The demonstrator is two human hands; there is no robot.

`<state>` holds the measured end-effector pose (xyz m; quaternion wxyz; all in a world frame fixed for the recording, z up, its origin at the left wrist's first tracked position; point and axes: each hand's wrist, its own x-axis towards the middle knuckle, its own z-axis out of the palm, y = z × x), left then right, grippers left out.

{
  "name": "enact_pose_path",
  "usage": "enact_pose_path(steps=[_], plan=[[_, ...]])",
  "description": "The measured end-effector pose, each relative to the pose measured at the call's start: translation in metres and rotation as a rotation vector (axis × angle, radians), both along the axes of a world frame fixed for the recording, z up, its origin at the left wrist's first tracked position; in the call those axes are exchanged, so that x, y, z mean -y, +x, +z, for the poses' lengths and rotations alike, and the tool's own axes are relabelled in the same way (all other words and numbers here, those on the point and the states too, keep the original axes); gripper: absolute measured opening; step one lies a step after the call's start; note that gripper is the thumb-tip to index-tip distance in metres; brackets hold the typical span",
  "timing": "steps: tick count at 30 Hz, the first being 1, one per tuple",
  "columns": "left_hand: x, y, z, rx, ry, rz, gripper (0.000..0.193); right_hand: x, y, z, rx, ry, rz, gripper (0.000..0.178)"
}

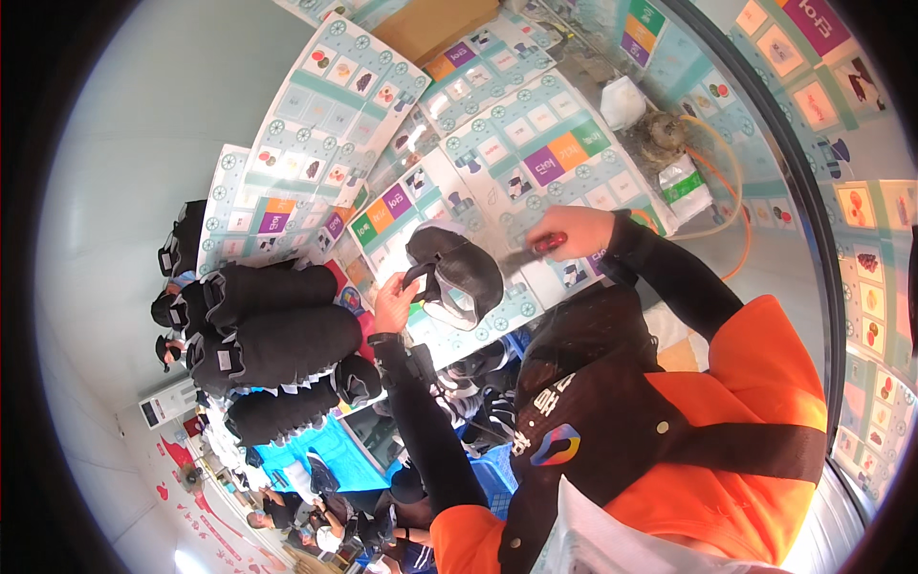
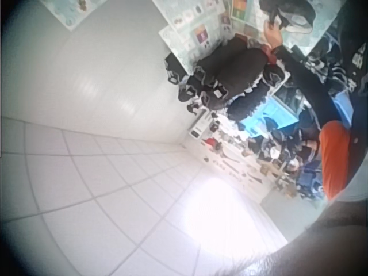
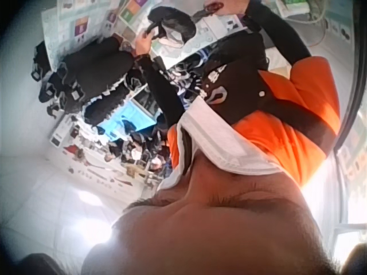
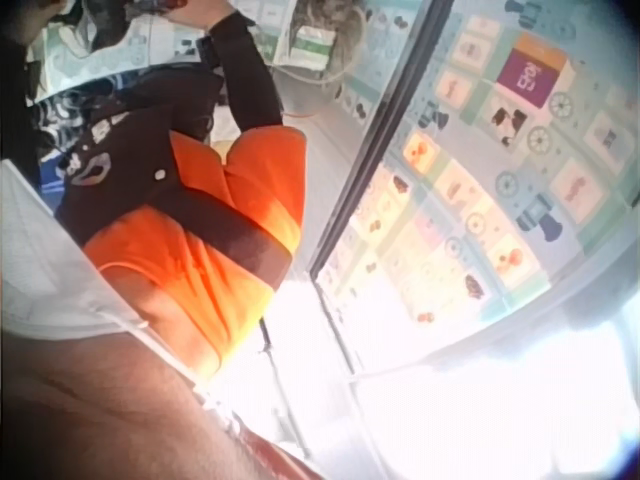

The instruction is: The person picks up shoe components from a blue crate, places them on a work surface, and uses a handheld air-powered tool to secure parts of the shoe together, repeating this process for multiple shoes.

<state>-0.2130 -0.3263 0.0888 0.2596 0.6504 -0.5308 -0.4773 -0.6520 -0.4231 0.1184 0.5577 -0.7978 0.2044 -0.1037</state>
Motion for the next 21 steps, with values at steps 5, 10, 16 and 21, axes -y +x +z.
enact_pose_path(steps=[5, 10, 16, 21], plan=[[-0.002, -0.008, 0.004, -0.004, -0.008, 0.047, 0.017, 0.001, -0.010, -0.009, 0.050, 0.045, -0.268, 0.025], [-0.007, -0.007, 0.000, -0.130, -0.022, 0.103, 0.017, -0.003, -0.008, -0.012, 0.047, 0.170, -0.396, 0.023], [-0.006, -0.014, 0.000, -0.103, 0.004, 0.114, 0.015, 0.003, -0.013, -0.025, -0.023, 0.149, -0.345, 0.026], [-0.010, -0.007, -0.011, -0.047, 0.148, 0.176, 0.017, 0.011, -0.016, -0.041, -0.042, 0.033, -0.326, 0.021]])
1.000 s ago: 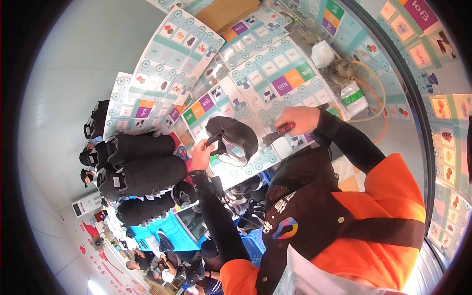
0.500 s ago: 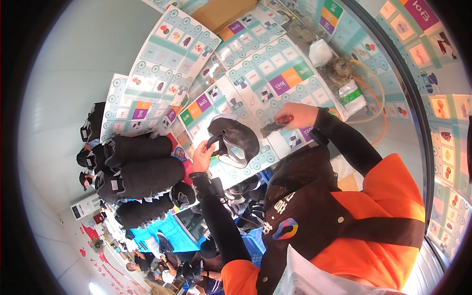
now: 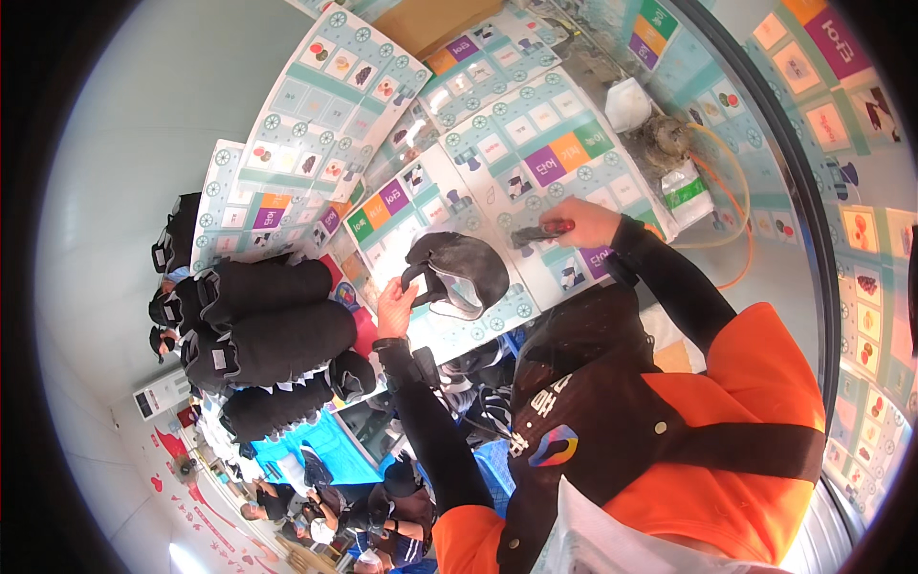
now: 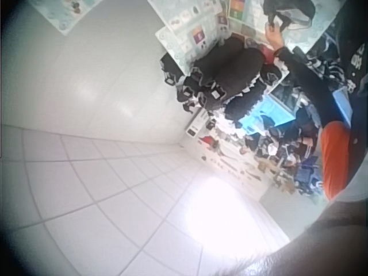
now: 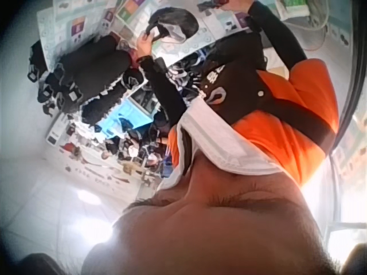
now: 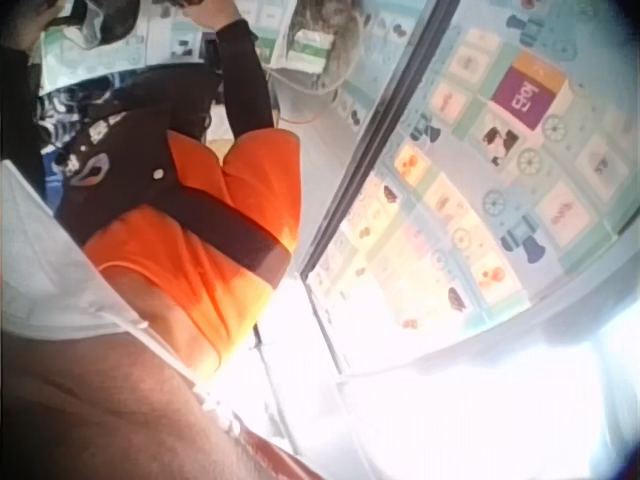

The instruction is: The person picks up shoe components from a blue crate, places them on a work surface, and uses a handheld air-powered tool to secure parts of the shoe together, repeating this process for multiple shoes.

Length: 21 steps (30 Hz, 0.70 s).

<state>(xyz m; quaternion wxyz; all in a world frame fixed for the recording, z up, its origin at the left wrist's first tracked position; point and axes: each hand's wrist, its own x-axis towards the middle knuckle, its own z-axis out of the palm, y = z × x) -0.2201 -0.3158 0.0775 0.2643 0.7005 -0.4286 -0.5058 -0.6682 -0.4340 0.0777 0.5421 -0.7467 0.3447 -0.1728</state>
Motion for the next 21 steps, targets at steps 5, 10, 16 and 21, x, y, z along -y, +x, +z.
enact_pose_path(steps=[5, 10, 16, 21], plan=[[-0.015, -0.003, -0.014, -0.044, -0.035, 0.214, 0.020, -0.010, 0.007, 0.001, -0.110, 0.147, 0.149, 0.018], [-0.085, 0.026, -0.045, 0.081, -0.014, 0.423, 0.022, -0.035, 0.048, -0.034, -0.057, 0.092, 0.300, 0.026], [-0.240, 0.029, -0.082, -0.733, -0.120, 1.254, 0.044, -0.038, 0.046, -0.140, -0.265, -0.392, -0.057, 0.038], [-0.411, 0.047, -0.113, 0.051, -0.293, 1.261, 0.023, -0.028, 0.035, -0.183, -0.666, -0.391, -0.115, 0.074]])
